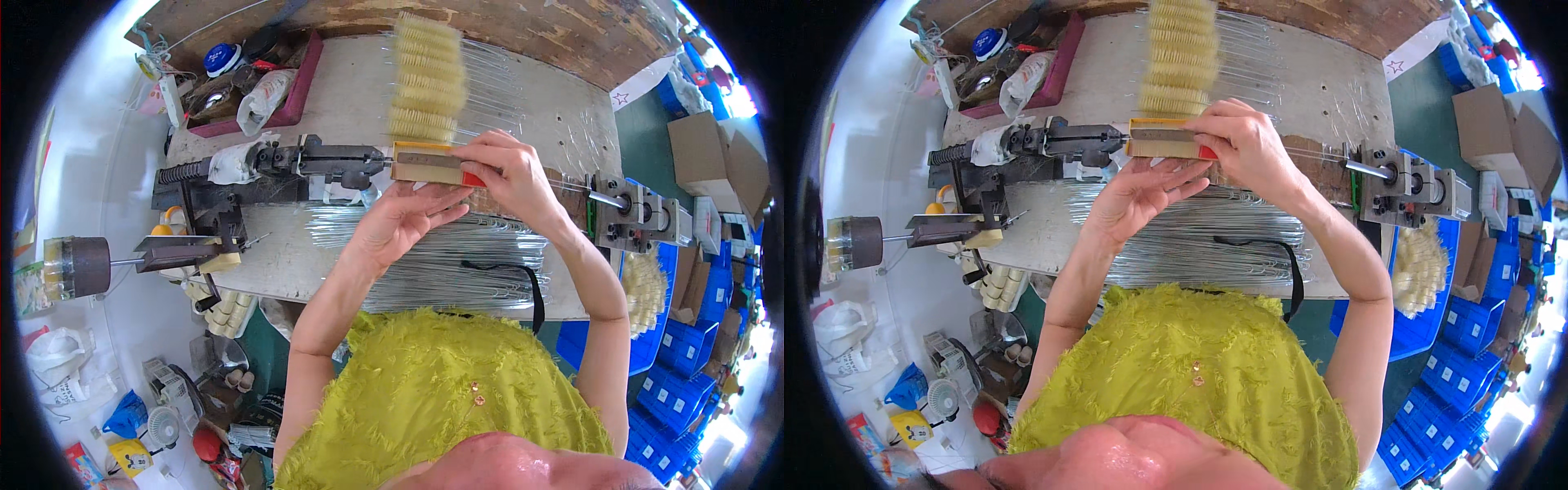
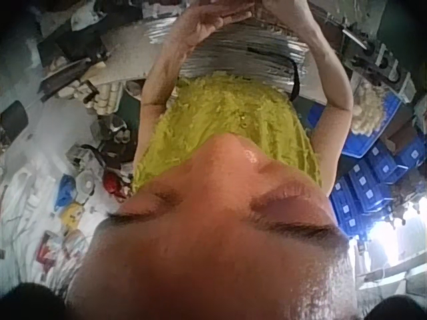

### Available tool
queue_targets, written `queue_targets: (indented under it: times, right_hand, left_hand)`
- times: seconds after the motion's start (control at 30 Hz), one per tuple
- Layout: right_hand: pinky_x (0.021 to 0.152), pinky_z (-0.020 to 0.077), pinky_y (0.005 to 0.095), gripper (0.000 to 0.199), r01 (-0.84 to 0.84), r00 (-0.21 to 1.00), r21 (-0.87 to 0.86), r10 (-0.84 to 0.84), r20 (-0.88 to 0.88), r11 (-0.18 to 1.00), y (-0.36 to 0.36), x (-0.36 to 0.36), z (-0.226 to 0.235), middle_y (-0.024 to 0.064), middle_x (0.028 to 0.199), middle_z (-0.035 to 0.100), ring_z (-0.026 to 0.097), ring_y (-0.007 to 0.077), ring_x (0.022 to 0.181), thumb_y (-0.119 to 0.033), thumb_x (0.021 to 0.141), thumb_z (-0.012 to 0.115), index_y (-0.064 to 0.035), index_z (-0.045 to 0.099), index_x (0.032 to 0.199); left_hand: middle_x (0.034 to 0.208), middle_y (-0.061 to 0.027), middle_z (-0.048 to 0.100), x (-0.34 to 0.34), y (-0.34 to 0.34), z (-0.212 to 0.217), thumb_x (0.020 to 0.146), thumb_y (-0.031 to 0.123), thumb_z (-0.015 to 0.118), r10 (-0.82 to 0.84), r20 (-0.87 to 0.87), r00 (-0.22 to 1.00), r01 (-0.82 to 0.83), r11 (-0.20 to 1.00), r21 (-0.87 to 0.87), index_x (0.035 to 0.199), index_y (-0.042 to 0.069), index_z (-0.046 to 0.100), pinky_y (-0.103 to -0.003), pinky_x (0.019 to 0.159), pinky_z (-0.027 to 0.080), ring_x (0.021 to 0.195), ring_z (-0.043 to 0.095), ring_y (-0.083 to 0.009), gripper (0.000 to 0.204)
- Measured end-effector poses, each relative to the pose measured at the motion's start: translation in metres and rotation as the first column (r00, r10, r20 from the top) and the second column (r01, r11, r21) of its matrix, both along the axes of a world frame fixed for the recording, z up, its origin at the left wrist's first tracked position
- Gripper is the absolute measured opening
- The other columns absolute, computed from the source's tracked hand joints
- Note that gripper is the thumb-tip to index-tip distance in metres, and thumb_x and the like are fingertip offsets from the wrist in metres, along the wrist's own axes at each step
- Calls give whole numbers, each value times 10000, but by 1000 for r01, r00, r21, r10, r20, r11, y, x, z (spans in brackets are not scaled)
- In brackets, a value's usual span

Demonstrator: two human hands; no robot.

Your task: The person fastens a strap around their waist. The person then manufactures wire brushes by placing bristles and metal wires into a twisting machine and leveling the fibers with a metal tool.

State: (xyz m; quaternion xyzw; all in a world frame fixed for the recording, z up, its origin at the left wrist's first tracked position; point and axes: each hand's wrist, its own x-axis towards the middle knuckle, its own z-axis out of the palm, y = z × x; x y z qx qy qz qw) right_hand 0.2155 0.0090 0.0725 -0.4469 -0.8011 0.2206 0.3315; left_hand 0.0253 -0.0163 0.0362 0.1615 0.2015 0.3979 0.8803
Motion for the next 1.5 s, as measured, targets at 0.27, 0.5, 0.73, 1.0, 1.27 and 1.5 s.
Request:
queue_targets:
  times: [0.27, 0.5, 0.73, 1.0, 1.27, 1.5]
  right_hand:
    - [687, 486, 350, 186, 3, 999, -109, 2, 45, 994, -6, 29, 8, 126, 810, 612, 591, 286, 765, -9, 725, 619, 2, 658, 907]
    - [688, 476, 338, 175, -54, 999, 0, 54, -3, 999, 1, 7, 2, 120, 823, 610, 587, 274, 764, -6, 733, 628, 4, 656, 905]
    - [689, 475, 335, 168, -41, 999, -1, 41, 16, 999, 0, 13, 2, 122, 807, 609, 585, 272, 762, 1, 729, 642, 17, 651, 896]
    - [697, 478, 335, 199, -55, 998, -4, 55, -25, 998, -8, 7, 17, 122, 818, 608, 589, 268, 772, -13, 741, 643, -3, 651, 940]
    - [678, 476, 300, 200, -115, 985, -193, 87, -147, 974, 0, 9, 22, 100, 832, 611, 595, 213, 753, -9, 755, 631, -17, 653, 953]
    - [670, 476, 285, 146, -77, 995, -71, 81, 51, 994, 6, 22, 12, 111, 859, 625, 608, 186, 772, -5, 764, 616, 4, 650, 905]
  left_hand:
    - [1243, -200, 491, 0, 1, -3, 802, -34, 569, 30, -17, 999, -30, 1000, 0, 1294, 2, 338, -403, 1013, 397, 1147, 516, -291, 545]
    - [1275, -195, 459, 3, 2, -2, 791, -43, 565, 30, -40, 999, -29, 999, 20, 1311, 17, 305, -440, 1039, 367, 1165, 492, -342, 584]
    - [1254, -209, 477, 1, 3, -6, 789, -37, 563, 46, -39, 998, -47, 999, -24, 1296, -3, 325, -439, 1033, 378, 1153, 502, -351, 561]
    - [1206, -189, 529, 2, 0, -5, 801, -47, 559, 55, 21, 998, -55, 998, 10, 1261, -32, 385, -398, 1009, 406, 1124, 533, -308, 492]
    - [1234, -167, 507, 0, 0, -8, 771, -74, 546, 72, 69, 995, -73, 997, 21, 1323, 32, 334, -396, 1021, 390, 1153, 510, -324, 600]
    - [1289, -211, 455, 1, 3, -5, 809, -40, 534, 47, 20, 999, -46, 999, -11, 1386, 95, 275, -439, 1030, 367, 1160, 487, -387, 647]
